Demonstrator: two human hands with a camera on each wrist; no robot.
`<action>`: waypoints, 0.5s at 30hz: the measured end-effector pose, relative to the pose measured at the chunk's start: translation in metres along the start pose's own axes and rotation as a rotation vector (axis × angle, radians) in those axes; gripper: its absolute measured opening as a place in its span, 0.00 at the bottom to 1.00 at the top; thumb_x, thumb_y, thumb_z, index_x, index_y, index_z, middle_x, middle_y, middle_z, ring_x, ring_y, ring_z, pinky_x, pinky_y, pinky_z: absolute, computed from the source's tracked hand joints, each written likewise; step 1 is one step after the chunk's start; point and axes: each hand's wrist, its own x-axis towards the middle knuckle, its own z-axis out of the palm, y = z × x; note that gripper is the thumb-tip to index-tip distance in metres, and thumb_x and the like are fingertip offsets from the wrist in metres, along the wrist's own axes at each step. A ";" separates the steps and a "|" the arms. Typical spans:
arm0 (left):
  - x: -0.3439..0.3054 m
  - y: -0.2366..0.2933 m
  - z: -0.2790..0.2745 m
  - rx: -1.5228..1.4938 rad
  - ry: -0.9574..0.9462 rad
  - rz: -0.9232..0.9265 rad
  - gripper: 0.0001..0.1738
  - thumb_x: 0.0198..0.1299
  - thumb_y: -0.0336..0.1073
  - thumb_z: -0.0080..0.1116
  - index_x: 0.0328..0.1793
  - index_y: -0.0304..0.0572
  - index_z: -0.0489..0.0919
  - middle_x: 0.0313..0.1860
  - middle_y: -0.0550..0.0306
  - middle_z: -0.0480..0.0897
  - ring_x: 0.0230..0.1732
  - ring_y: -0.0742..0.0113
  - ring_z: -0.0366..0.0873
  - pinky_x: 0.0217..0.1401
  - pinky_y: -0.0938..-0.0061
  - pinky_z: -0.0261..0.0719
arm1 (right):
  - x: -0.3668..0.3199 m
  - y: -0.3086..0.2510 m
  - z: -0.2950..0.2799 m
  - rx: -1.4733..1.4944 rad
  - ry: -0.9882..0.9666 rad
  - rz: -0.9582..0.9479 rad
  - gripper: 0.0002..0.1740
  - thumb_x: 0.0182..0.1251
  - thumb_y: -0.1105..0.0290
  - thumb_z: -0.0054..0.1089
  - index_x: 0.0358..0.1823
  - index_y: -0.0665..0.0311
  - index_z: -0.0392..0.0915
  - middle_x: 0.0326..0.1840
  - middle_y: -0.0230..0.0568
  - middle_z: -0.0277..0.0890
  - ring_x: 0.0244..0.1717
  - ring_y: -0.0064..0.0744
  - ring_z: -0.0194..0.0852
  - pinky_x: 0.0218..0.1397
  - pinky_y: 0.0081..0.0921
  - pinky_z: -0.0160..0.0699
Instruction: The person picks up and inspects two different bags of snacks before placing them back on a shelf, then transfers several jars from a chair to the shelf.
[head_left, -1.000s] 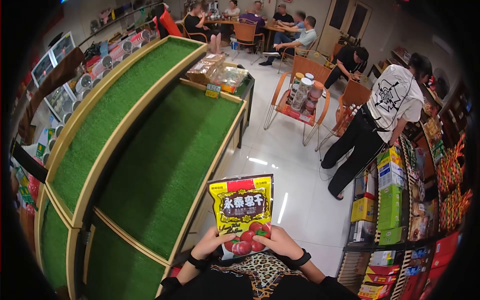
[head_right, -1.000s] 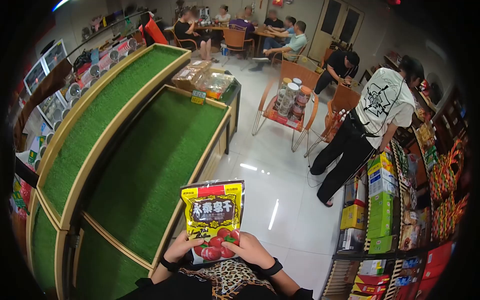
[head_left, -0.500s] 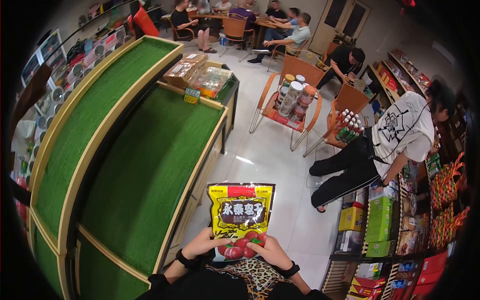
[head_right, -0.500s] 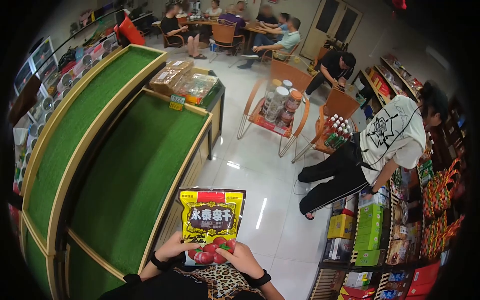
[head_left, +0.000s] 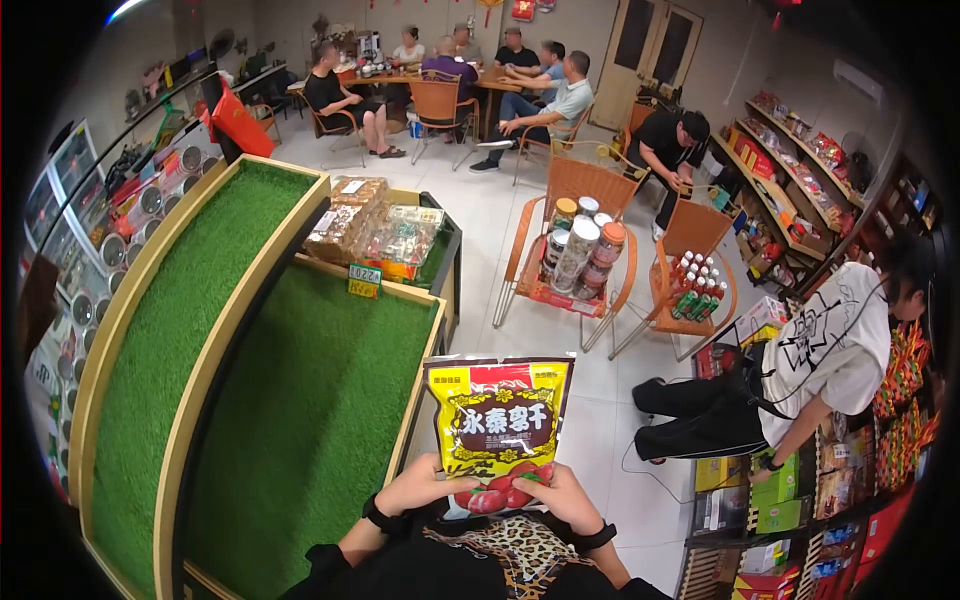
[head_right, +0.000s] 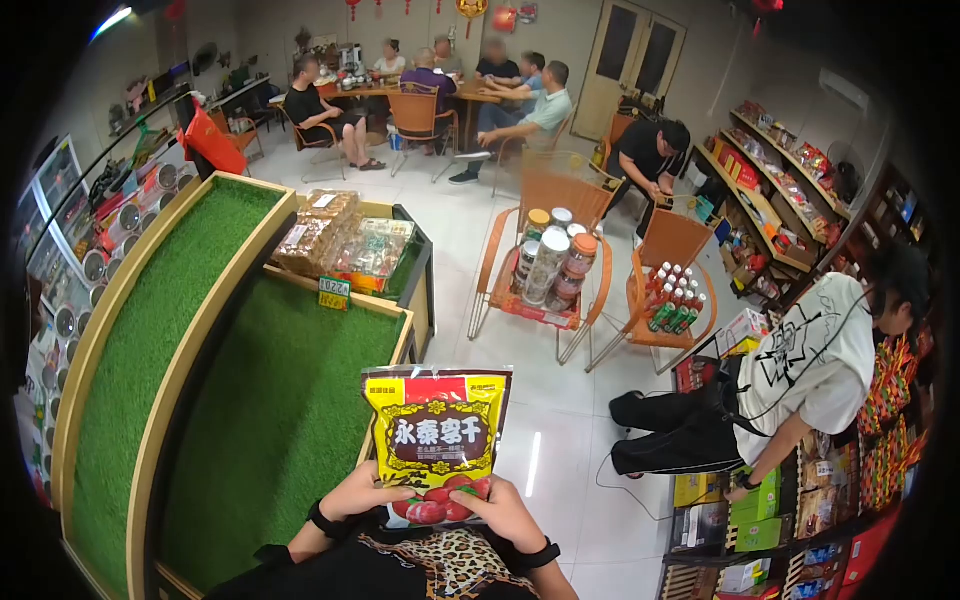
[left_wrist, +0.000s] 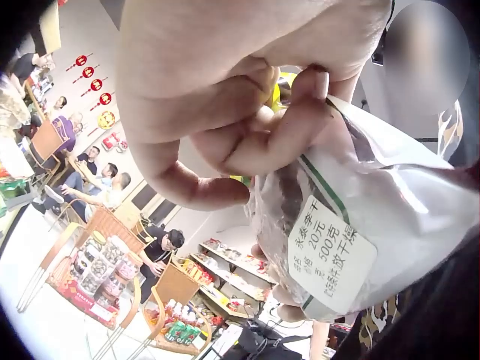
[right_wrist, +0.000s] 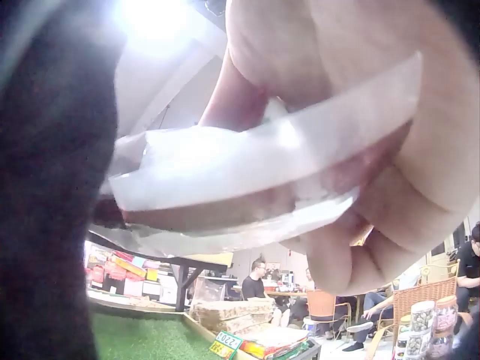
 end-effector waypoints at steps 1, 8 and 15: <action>0.006 0.000 -0.005 0.021 -0.021 0.019 0.20 0.56 0.34 0.62 0.55 0.35 0.77 0.48 0.56 0.82 0.48 0.73 0.76 0.55 0.76 0.71 | 0.007 -0.003 -0.003 0.015 -0.008 0.021 0.19 0.60 0.68 0.62 0.47 0.75 0.73 0.41 0.40 0.79 0.39 0.21 0.76 0.45 0.19 0.75; 0.038 -0.001 -0.029 -0.020 0.079 -0.027 0.21 0.53 0.37 0.65 0.52 0.36 0.78 0.48 0.55 0.82 0.48 0.72 0.76 0.55 0.75 0.70 | 0.073 -0.016 -0.032 -0.052 -0.105 0.009 0.19 0.59 0.68 0.63 0.47 0.72 0.74 0.41 0.39 0.80 0.41 0.23 0.76 0.46 0.21 0.75; 0.102 0.012 -0.048 -0.084 0.240 -0.099 0.26 0.54 0.30 0.64 0.59 0.32 0.72 0.53 0.56 0.78 0.52 0.71 0.74 0.57 0.75 0.70 | 0.165 -0.034 -0.074 -0.195 -0.174 -0.053 0.18 0.65 0.62 0.56 0.47 0.71 0.75 0.39 0.40 0.79 0.39 0.24 0.75 0.44 0.22 0.73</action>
